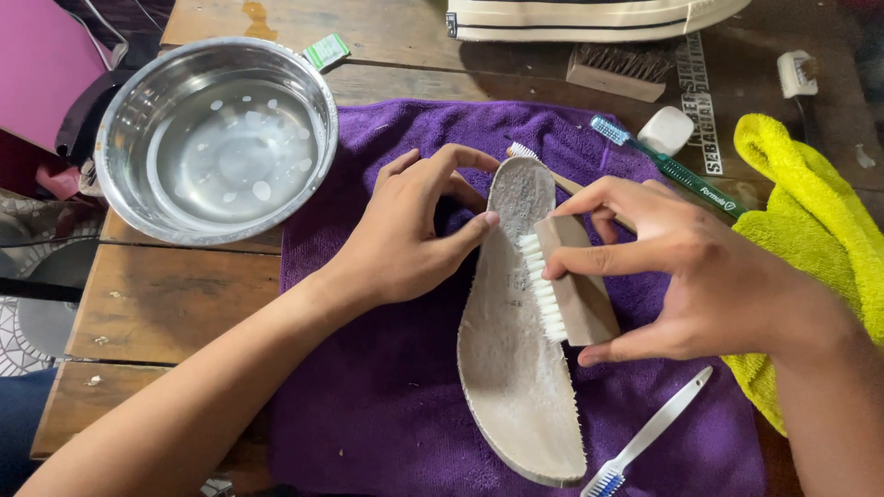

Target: The person scrubs a white shoe insole with a brush and soapy water, then wipes it with a yellow cloth. The insole is placed on a purple towel on a wooden table.

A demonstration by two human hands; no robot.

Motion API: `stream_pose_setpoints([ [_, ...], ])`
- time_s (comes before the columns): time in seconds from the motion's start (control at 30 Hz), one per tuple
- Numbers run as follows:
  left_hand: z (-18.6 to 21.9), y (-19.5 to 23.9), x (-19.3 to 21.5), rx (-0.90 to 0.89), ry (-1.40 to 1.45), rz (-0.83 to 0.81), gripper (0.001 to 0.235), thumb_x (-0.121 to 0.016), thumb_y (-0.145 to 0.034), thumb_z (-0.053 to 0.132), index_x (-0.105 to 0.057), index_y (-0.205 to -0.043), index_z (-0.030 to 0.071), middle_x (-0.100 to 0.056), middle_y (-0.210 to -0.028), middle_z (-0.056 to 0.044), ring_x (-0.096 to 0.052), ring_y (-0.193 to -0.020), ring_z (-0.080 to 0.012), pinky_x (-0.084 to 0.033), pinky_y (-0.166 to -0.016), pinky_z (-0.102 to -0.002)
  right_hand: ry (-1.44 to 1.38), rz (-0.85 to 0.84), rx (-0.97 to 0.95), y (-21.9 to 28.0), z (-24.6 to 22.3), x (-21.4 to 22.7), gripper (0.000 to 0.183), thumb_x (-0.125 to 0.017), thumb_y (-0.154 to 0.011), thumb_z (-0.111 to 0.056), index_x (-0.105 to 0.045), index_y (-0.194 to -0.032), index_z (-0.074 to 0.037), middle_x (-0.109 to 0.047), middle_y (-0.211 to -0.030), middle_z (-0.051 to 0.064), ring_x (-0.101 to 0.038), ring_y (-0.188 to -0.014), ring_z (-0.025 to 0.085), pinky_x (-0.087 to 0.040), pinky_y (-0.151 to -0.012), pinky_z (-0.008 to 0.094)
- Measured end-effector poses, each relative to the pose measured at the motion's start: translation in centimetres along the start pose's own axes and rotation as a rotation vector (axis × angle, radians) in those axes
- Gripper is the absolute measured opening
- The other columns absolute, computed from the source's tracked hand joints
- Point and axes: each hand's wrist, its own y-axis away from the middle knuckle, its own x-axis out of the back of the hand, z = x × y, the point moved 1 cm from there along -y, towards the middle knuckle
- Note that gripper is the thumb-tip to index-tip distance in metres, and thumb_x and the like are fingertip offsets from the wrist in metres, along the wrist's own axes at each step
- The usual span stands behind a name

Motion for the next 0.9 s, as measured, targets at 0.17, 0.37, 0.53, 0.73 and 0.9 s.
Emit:
stream_pose_setpoints([
  [0.17,0.6,0.0,1.1,0.002,0.055,0.068,0.051,-0.076,-0.091,0.024,-0.062,-0.140,0.019,-0.083,-0.095,0.007,-0.079,-0.104,-0.0161,-0.040,-0.117,-0.046,-0.031,0.142,-0.063,0.0,0.1,1.0,0.081,-0.111,-0.060,-0.035,-0.082,-0.133,-0.017,-0.066,-0.144,0.017,-0.065,-0.124,0.028,-0.055,-0.100,0.040],
  [0.37,0.9,0.2,2.8,0.009,0.027,0.130,0.050,-0.077,-0.089,0.024,-0.069,-0.138,0.021,-0.082,-0.095,0.008,-0.076,-0.100,-0.0150,-0.046,-0.109,-0.042,0.065,0.330,-0.149,0.0,0.6,0.1,0.084,-0.109,-0.062,-0.032,-0.079,-0.137,-0.008,-0.057,-0.148,0.022,-0.065,-0.127,0.031,-0.050,-0.116,0.040],
  [0.53,-0.2,0.2,2.8,-0.002,-0.074,0.155,0.047,-0.074,-0.091,0.027,-0.068,-0.137,0.019,-0.084,-0.098,0.008,-0.072,-0.105,-0.0231,-0.044,-0.107,-0.044,0.093,0.352,-0.096,-0.8,0.7,-1.0,0.088,-0.109,-0.064,-0.036,-0.078,-0.140,-0.005,-0.059,-0.145,0.025,-0.064,-0.129,0.035,-0.054,-0.116,0.043],
  [0.73,-1.0,0.2,3.2,-0.083,-0.279,0.129,0.035,-0.076,-0.087,0.023,-0.075,-0.121,0.014,-0.066,-0.096,-0.006,-0.056,-0.094,-0.0296,-0.047,-0.090,-0.045,0.163,0.335,-0.027,-1.2,1.8,-2.7,0.092,-0.103,-0.073,-0.048,-0.070,-0.152,-0.013,-0.066,-0.156,0.031,-0.068,-0.140,0.043,-0.049,-0.120,0.055],
  [0.9,-0.7,0.5,3.4,-0.276,-0.254,0.049,0.055,-0.071,-0.097,0.024,-0.061,-0.149,0.008,-0.061,-0.138,-0.020,-0.059,-0.126,-0.0389,-0.046,-0.107,-0.055,0.323,0.315,-0.026,-1.8,2.0,-3.9,0.086,-0.089,-0.087,-0.062,-0.068,-0.158,-0.018,-0.070,-0.159,0.028,-0.072,-0.133,0.039,-0.042,-0.110,0.053],
])
